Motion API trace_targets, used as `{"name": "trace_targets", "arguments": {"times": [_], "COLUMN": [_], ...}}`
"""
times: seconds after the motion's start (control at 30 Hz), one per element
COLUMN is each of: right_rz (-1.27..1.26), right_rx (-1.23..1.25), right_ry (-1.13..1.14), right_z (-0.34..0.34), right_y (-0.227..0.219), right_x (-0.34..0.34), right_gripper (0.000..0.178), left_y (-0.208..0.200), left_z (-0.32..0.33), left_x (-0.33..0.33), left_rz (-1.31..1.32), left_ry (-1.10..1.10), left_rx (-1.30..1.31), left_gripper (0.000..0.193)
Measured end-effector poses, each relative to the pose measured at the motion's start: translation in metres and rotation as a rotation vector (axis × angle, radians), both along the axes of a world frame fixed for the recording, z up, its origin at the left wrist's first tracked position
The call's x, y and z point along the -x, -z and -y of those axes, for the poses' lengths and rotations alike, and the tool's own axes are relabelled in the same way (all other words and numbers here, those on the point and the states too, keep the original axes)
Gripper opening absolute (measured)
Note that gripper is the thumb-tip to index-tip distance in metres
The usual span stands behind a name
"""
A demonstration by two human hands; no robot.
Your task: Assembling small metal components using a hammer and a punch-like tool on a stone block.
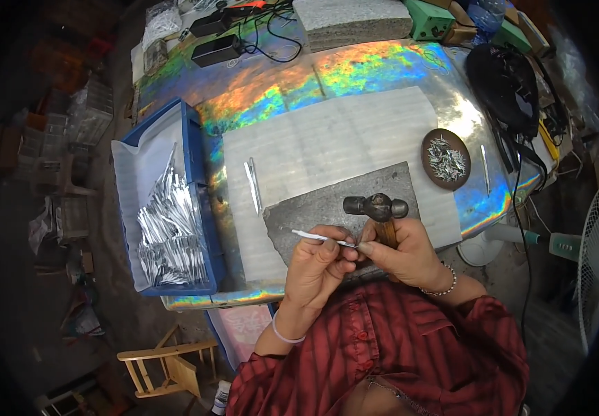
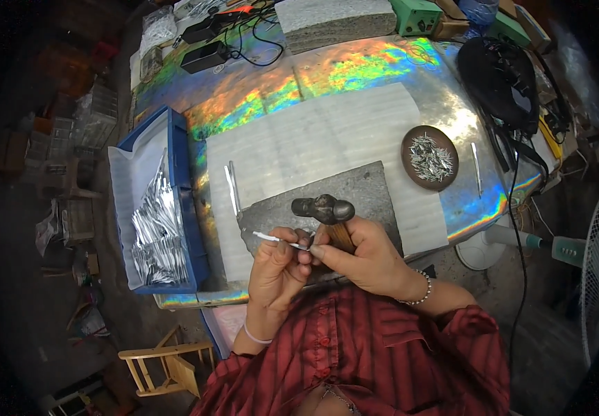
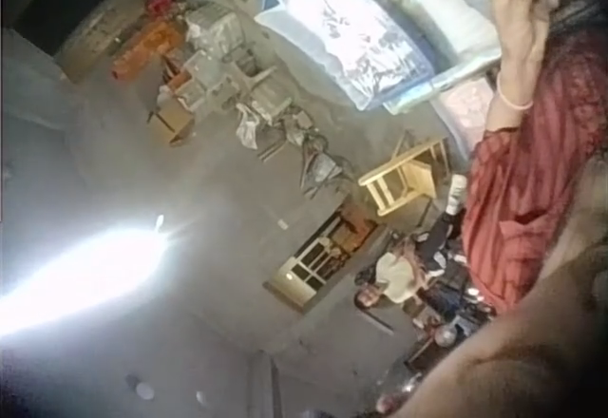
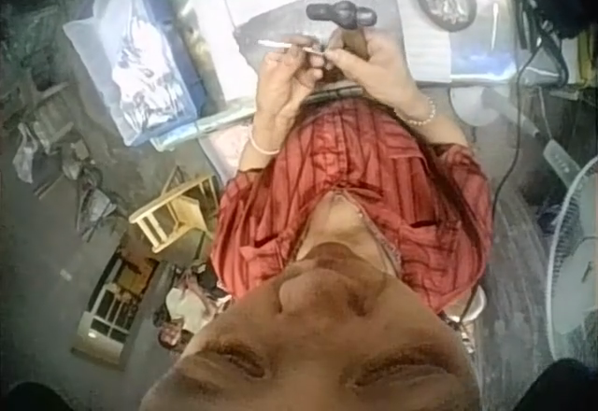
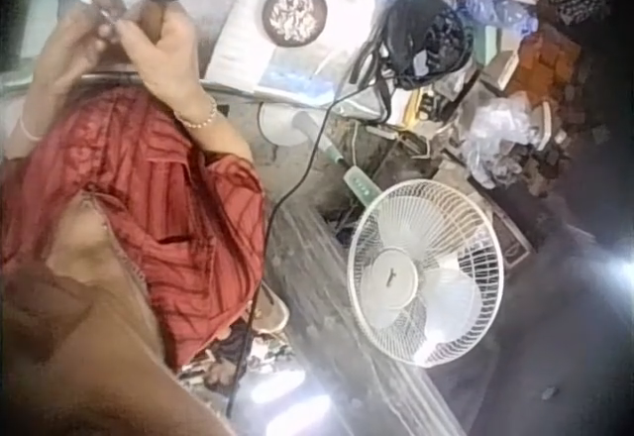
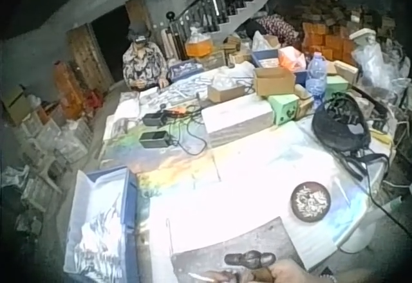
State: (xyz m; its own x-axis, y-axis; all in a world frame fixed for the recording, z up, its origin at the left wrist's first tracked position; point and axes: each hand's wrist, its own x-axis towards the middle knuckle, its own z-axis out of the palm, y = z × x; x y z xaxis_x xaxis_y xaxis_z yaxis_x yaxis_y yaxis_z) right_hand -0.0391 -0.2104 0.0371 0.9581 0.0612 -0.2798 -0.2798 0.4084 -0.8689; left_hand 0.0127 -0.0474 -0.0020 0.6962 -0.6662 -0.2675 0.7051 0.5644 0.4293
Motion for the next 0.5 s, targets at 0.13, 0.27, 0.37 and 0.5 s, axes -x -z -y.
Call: {"name": "trace_targets", "arguments": {"times": [0.13, 0.27, 0.37, 0.5], "right_rz": [0.093, 0.144, 0.157, 0.170], "right_rx": [0.065, 0.085, 0.105, 0.125], "right_ry": [0.066, 0.089, 0.089, 0.134], "right_z": [-0.007, -0.010, -0.010, -0.014], "right_y": [0.012, 0.016, 0.014, 0.018], "right_x": [0.001, 0.000, -0.001, -0.002], "right_gripper": [0.008, 0.009, 0.010, 0.011], "left_y": [0.002, 0.003, 0.005, 0.006], "left_z": [0.001, 0.000, 0.000, 0.000], "left_x": [0.000, 0.000, -0.001, -0.002], "left_rz": [-0.079, -0.076, -0.098, -0.119], "left_ry": [-0.016, -0.009, -0.012, -0.020], "left_rx": [0.097, 0.081, 0.087, 0.069], "left_gripper": [0.017, 0.017, 0.017, 0.018]}}
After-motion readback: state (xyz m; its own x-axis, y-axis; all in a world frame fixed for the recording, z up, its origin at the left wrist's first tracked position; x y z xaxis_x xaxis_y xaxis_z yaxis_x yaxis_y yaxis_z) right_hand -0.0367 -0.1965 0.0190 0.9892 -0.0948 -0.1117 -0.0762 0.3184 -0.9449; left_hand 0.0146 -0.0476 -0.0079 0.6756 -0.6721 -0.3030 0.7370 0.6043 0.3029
